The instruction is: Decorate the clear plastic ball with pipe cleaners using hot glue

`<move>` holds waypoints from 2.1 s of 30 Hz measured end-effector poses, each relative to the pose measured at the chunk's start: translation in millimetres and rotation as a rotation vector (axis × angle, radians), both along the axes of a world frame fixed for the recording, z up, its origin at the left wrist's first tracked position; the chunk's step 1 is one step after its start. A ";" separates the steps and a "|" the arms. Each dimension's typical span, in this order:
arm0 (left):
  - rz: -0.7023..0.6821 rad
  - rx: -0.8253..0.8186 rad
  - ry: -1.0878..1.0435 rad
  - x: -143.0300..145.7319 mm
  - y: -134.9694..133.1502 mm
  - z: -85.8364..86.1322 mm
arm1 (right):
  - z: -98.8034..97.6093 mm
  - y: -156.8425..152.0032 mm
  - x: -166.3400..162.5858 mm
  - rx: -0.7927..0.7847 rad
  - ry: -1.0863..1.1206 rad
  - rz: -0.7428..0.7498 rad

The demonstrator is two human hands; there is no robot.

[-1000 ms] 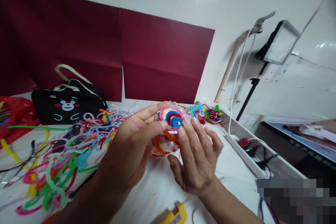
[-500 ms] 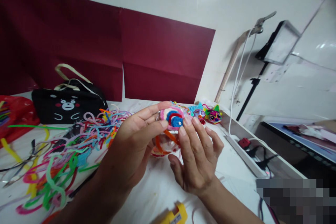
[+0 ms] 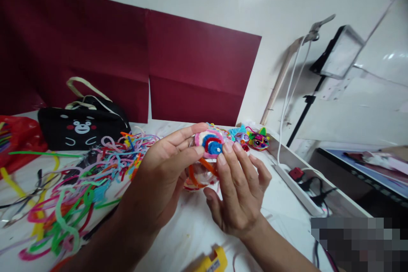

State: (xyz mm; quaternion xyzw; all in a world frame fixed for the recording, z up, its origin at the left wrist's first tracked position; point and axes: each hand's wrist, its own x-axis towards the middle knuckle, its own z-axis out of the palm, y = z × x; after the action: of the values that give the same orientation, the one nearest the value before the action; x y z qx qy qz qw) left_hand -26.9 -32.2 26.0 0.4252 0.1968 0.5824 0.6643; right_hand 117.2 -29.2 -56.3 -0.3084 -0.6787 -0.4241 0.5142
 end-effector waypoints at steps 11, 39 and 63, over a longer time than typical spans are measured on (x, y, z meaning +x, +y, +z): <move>0.032 0.005 0.029 0.2 -1.7 0.0 | -0.4 -1.0 -0.5 0.000 -0.007 0.004; 0.059 0.002 0.082 -1.2 -2.3 0.6 | -0.7 -0.6 -0.6 -0.001 0.000 0.009; 0.067 -0.008 0.084 -0.1 -2.1 1.8 | 0.9 -0.3 -1.3 0.005 -0.002 0.009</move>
State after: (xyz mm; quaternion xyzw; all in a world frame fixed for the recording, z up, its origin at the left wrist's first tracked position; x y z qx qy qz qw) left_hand -27.0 -34.3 27.8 0.4398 0.2410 0.5852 0.6372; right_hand 115.8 -29.4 -55.4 -0.3036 -0.6795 -0.4240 0.5161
